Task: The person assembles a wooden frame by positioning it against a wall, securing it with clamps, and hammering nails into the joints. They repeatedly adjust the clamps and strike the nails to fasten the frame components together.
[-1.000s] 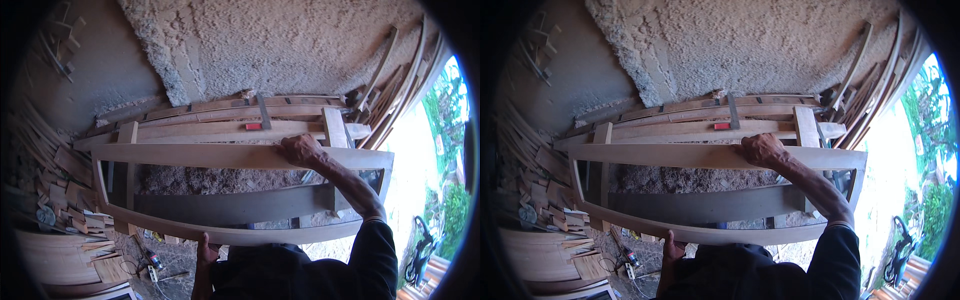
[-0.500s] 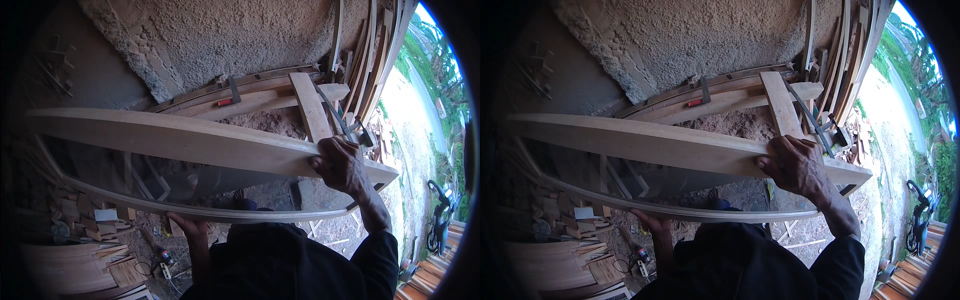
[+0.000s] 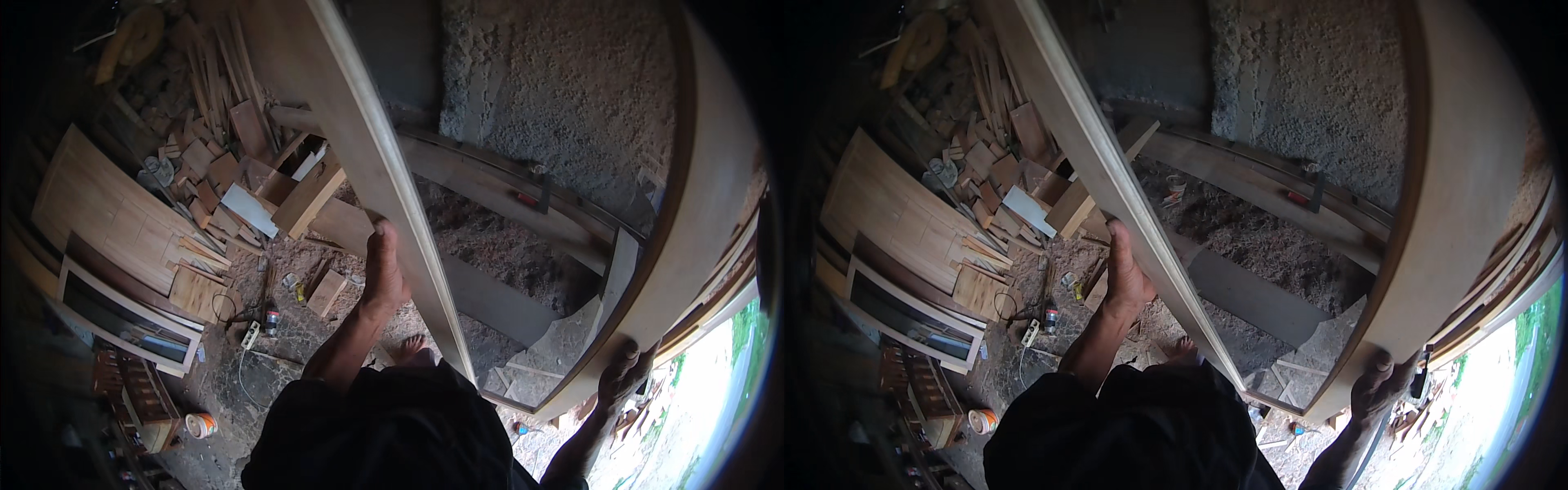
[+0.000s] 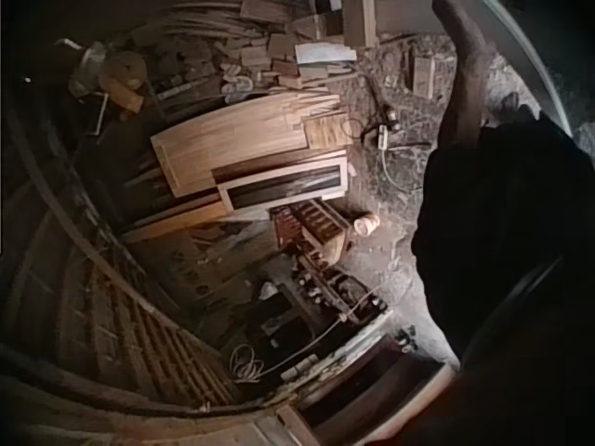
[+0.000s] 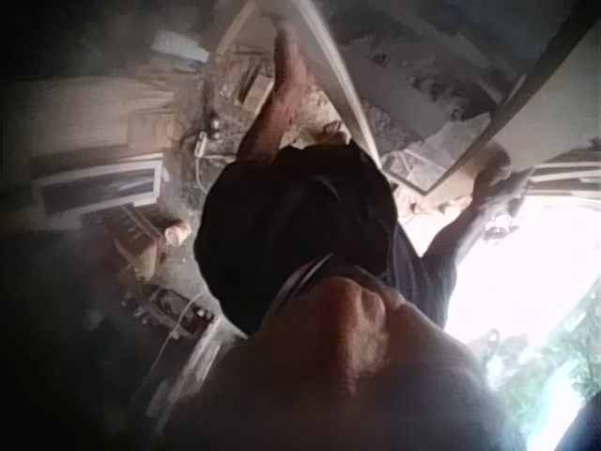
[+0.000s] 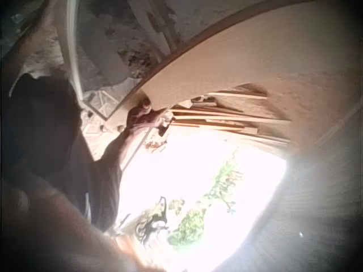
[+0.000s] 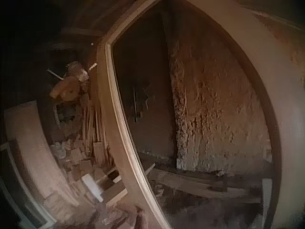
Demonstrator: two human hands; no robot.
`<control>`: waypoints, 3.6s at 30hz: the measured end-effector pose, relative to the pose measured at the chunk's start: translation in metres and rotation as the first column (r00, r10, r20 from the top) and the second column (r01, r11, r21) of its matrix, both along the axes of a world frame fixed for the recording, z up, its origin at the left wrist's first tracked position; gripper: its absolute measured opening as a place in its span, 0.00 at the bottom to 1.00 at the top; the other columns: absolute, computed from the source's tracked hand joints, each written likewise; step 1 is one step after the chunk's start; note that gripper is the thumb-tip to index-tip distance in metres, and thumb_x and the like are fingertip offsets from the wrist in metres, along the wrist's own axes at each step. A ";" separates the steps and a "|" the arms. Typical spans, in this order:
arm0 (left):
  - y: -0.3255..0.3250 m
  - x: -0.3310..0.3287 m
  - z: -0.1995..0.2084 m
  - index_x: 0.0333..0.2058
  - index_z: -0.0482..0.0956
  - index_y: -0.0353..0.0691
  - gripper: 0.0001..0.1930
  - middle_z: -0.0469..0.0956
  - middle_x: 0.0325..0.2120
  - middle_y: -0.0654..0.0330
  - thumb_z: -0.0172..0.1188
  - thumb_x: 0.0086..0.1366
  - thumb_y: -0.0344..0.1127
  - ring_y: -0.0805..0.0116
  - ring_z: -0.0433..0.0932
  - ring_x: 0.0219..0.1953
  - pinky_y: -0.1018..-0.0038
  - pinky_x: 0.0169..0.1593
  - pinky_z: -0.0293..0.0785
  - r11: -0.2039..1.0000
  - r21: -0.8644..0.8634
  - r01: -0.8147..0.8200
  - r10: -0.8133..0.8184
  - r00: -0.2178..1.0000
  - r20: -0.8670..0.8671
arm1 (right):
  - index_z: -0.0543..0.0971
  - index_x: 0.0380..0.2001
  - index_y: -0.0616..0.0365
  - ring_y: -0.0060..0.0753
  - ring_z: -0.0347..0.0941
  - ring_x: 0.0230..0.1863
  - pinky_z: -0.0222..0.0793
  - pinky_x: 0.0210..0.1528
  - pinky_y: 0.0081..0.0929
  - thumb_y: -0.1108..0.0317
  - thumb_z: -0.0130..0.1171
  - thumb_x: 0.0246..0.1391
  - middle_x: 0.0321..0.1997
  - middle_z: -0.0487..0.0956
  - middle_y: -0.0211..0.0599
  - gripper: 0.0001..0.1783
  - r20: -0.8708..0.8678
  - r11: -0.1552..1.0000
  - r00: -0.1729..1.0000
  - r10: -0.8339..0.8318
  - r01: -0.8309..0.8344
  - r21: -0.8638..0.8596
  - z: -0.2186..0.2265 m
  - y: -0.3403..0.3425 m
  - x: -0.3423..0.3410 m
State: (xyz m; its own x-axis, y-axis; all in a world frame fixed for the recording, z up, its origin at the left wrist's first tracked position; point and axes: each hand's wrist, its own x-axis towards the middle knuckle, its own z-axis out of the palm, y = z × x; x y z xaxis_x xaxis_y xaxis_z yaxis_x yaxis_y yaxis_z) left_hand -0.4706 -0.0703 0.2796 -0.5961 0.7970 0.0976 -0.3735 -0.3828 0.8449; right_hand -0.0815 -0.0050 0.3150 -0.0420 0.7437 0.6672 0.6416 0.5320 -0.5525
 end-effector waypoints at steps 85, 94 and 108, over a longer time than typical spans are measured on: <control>0.266 0.270 -0.222 0.65 0.67 0.39 0.35 0.63 0.68 0.45 0.61 0.65 0.53 0.45 0.62 0.68 0.51 0.69 0.58 0.609 -0.372 0.700 -0.275 -0.253 -0.927 | 0.80 0.35 0.63 0.35 0.78 0.28 0.73 0.33 0.38 0.44 0.49 0.68 0.28 0.81 0.42 0.29 -0.118 0.365 0.823 -0.556 0.113 -0.924 -0.239 0.015 0.102; 0.196 0.450 -0.217 0.63 0.70 0.38 0.30 0.73 0.59 0.50 0.62 0.66 0.46 0.50 0.72 0.59 0.56 0.59 0.69 0.547 -0.381 0.746 -0.313 -0.240 -0.919 | 0.79 0.41 0.54 0.56 0.75 0.52 0.72 0.52 0.49 0.55 0.58 0.59 0.45 0.80 0.50 0.15 0.305 0.180 0.510 -0.804 0.699 -0.692 -0.294 0.050 0.354; 0.107 0.689 -0.328 0.55 0.70 0.41 0.18 0.77 0.48 0.61 0.54 0.74 0.45 0.69 0.76 0.50 0.67 0.53 0.75 -0.237 -0.117 0.965 -0.586 -0.046 0.809 | 0.71 0.50 0.72 0.62 0.75 0.55 0.70 0.56 0.48 0.42 0.68 0.48 0.52 0.76 0.66 0.42 0.206 0.115 0.516 -0.831 0.522 -0.845 -0.330 0.102 0.405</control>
